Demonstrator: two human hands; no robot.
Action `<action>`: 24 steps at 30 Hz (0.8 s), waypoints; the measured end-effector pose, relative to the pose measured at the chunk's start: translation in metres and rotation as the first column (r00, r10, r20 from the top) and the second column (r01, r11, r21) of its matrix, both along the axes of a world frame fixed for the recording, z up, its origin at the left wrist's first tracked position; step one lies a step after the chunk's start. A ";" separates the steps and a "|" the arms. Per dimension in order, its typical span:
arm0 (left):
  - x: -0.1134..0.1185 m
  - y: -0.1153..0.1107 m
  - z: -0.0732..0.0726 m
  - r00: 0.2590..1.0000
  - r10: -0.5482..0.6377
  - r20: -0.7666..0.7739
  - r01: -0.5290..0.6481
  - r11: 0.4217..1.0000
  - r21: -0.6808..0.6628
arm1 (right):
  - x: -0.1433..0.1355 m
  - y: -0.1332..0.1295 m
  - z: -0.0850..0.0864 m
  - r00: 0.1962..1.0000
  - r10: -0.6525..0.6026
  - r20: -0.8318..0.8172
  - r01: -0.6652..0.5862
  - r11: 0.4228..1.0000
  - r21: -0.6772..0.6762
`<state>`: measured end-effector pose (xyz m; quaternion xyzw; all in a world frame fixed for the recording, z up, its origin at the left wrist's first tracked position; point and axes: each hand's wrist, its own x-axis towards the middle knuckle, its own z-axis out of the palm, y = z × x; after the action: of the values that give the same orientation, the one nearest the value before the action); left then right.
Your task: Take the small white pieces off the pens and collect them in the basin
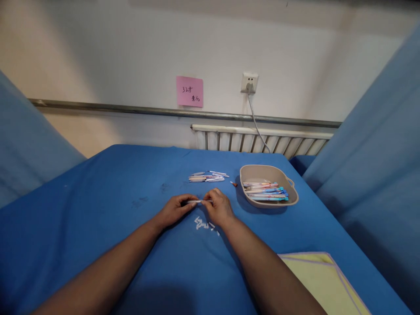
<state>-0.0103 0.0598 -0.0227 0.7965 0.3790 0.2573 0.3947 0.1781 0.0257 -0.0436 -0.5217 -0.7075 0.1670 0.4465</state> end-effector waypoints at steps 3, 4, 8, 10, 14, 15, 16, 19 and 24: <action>0.001 -0.002 0.001 0.999 -0.038 -0.018 0.038 0.999 0.025 | 0.002 0.003 -0.004 0.998 -0.041 -0.052 0.037 0.997 -0.068; 0.001 -0.003 0.002 0.998 -0.055 -0.028 0.055 0.998 0.033 | 0.003 0.004 -0.005 0.997 -0.043 -0.067 0.035 0.993 -0.114; 0.003 -0.006 0.002 0.995 -0.082 -0.047 0.084 0.996 0.043 | 0.004 0.005 -0.007 0.997 -0.044 -0.065 0.028 0.975 -0.222; 0.003 -0.005 0.002 0.998 -0.055 -0.041 0.057 0.998 0.041 | 0.004 0.003 -0.006 0.997 -0.065 -0.045 0.057 0.984 -0.170; 0.001 -0.001 -0.001 0.999 0.029 -0.022 -0.028 0.999 0.032 | 0.003 0.001 -0.002 1.000 -0.024 0.000 0.024 0.999 -0.046; 0.001 0.000 -0.001 0.999 0.040 -0.019 -0.039 0.999 0.030 | 0.003 0.002 -0.003 1.000 -0.006 -0.001 0.006 0.999 -0.043; 0.000 0.000 -0.001 0.999 0.044 -0.017 -0.044 0.999 0.030 | 0.003 0.003 -0.004 1.000 0.006 -0.014 -0.007 0.998 -0.056; 0.001 -0.001 0.000 1.000 0.014 -0.018 -0.013 0.999 0.035 | 0.003 0.006 -0.010 0.996 -0.002 -0.093 -0.011 0.989 -0.146; 0.002 -0.005 0.001 0.998 -0.034 -0.060 0.037 0.998 0.059 | 0.004 0.006 -0.013 0.995 -0.020 -0.100 -0.002 0.977 -0.212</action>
<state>-0.0080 0.0553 -0.0213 0.8217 0.3683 0.2380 0.3639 0.1818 0.0321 -0.0568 -0.5603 -0.6598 0.2658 0.4244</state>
